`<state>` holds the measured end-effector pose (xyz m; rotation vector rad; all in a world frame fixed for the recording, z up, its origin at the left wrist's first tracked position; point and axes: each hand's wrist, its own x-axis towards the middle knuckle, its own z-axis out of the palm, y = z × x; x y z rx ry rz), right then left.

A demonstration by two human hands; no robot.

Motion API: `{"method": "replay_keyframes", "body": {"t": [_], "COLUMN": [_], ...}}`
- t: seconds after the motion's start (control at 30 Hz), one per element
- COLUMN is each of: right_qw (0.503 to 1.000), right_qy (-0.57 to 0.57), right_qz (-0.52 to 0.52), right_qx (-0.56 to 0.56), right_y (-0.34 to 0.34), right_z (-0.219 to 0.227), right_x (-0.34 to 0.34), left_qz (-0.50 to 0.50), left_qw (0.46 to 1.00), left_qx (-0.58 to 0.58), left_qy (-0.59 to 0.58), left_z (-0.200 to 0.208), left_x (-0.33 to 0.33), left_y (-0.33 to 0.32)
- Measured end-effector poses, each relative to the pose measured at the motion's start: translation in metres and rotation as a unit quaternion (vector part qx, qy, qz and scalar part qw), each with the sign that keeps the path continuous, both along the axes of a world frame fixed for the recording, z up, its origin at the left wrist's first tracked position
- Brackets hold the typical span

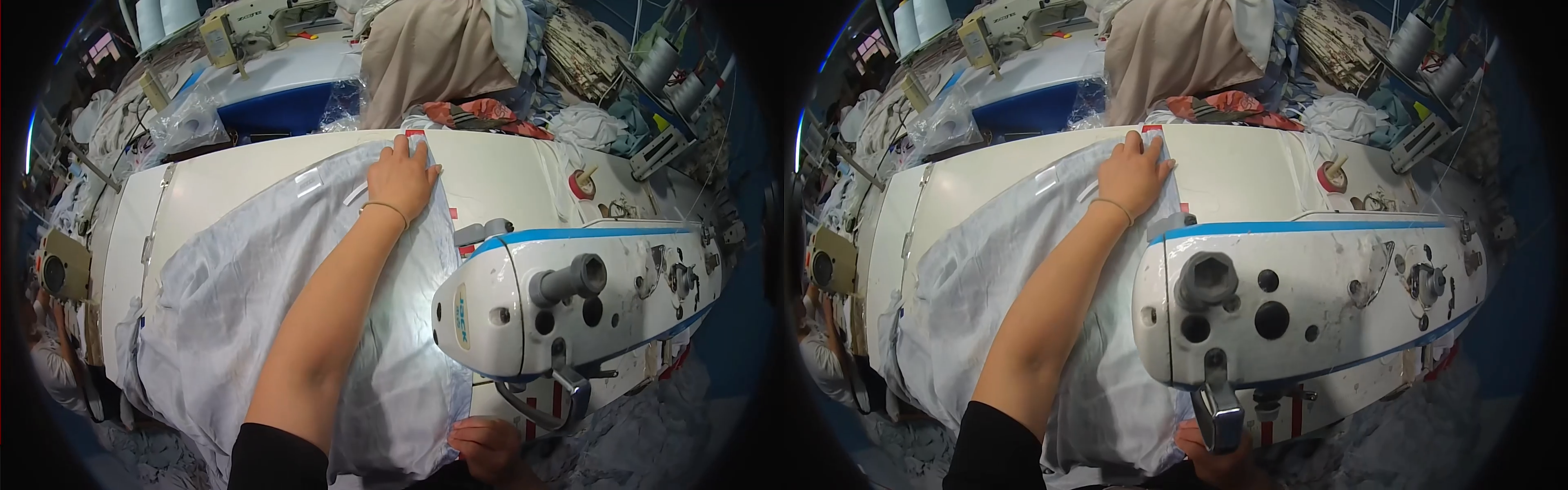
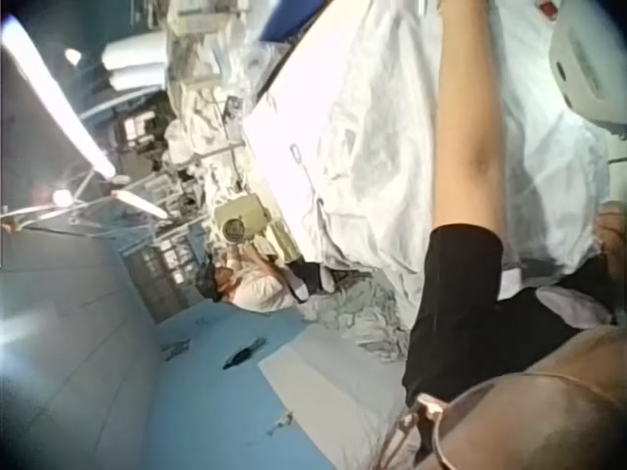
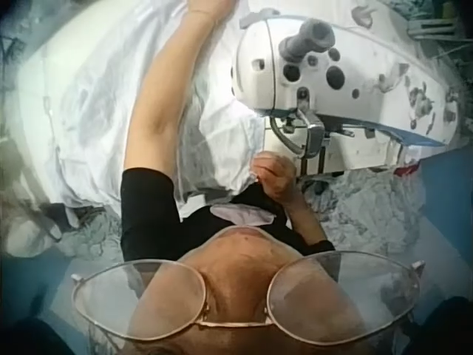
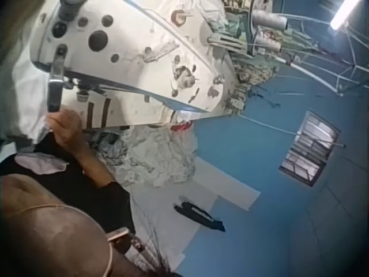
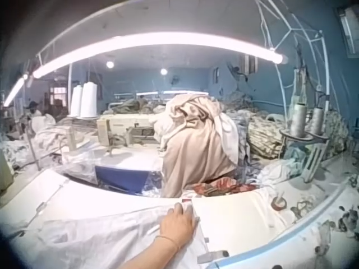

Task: Sewing fabric pieces together using an industrial sewing machine.

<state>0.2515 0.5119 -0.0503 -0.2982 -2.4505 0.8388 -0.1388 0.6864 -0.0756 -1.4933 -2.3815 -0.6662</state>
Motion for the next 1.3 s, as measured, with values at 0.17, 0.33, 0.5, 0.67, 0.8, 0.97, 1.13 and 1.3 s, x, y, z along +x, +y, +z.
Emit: {"method": "replay_keyframes", "body": {"t": [0.17,0.33,0.5,0.67,0.8,0.97,1.13,1.3], "right_qw": [0.999,0.999,1.0,0.999,0.999,0.999,0.999,0.999], "right_qy": [-0.014,-0.003,0.014,-0.005,0.001,-0.018,-0.017,0.025], "right_qz": [-0.006,-0.005,-0.004,-0.022,-0.033,-0.037,-0.043,-0.03], "right_qx": [-0.039,-0.041,-0.023,-0.025,0.007,0.0,0.0,-0.013], "right_y": [-0.001,0.0,0.0,-0.003,-0.004,-0.004,-0.005,-0.005], "right_z": [0.004,0.008,0.009,0.002,-0.004,-0.001,0.001,0.002], "right_x": [0.001,-0.002,-0.005,-0.005,-0.004,-0.002,-0.005,-0.007], "left_qz": [0.012,0.018,0.02,0.008,-0.007,0.003,0.037,0.091], "left_qw": [0.999,0.999,0.999,0.997,0.993,0.991,0.99,0.977], "left_qx": [-0.03,-0.03,-0.033,-0.063,-0.106,-0.114,-0.064,0.059], "left_qy": [-0.014,-0.014,-0.019,-0.037,-0.059,-0.065,-0.117,-0.183], "left_z": [0.004,0.007,0.006,0.009,0.016,0.017,0.013,0.007], "left_x": [-0.002,-0.001,0.0,-0.004,-0.005,-0.006,-0.02,-0.036], "left_y": [0.002,0.003,0.003,0.001,-0.004,-0.006,0.009,0.032]}}
